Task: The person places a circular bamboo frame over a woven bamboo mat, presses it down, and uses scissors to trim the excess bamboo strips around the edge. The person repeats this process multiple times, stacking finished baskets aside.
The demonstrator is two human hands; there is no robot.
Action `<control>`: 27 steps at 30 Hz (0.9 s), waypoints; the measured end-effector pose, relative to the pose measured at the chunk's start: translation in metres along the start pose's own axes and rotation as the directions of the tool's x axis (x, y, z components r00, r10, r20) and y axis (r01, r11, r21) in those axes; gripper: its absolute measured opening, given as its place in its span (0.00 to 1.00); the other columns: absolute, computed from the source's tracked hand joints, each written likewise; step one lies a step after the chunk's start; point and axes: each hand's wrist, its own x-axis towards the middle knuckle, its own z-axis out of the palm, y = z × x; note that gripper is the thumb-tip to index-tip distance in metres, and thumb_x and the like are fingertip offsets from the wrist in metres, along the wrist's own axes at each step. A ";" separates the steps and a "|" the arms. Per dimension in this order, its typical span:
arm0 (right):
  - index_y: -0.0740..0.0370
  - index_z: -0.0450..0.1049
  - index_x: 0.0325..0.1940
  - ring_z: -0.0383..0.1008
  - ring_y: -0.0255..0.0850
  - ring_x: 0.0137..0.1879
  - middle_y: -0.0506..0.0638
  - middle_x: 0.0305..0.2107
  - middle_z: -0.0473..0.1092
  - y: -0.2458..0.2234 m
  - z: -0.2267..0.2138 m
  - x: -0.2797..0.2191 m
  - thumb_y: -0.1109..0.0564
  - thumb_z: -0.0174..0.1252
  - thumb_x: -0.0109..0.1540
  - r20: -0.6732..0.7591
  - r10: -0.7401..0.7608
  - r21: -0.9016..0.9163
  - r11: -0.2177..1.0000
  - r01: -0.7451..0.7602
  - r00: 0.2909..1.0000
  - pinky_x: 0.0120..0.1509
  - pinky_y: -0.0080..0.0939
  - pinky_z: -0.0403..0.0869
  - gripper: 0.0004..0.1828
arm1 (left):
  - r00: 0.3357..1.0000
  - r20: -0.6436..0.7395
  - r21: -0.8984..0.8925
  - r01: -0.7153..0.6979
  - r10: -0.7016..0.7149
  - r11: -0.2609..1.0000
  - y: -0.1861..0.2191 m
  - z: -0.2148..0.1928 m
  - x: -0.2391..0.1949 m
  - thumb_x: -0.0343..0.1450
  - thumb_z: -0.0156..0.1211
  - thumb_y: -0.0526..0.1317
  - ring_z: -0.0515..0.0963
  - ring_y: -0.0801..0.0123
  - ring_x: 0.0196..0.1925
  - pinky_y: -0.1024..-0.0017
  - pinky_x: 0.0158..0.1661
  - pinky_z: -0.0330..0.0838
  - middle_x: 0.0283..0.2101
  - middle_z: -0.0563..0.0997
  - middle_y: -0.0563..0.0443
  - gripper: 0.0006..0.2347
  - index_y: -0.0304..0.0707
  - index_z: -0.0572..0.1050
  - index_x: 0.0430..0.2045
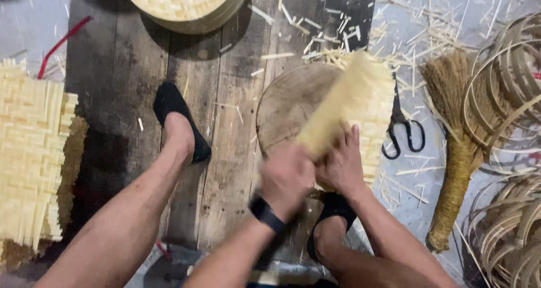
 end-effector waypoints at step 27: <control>0.77 0.70 0.61 0.70 0.53 0.52 0.66 0.52 0.72 0.432 0.013 -0.109 0.62 0.62 0.61 -0.399 0.803 0.652 0.588 -0.478 0.444 0.51 0.54 0.68 0.25 | 0.679 0.155 -0.325 0.721 -0.717 0.613 -0.187 -0.013 0.039 0.63 0.75 0.40 0.81 0.71 0.38 0.74 0.37 0.75 0.40 0.84 0.49 0.21 0.28 0.76 0.47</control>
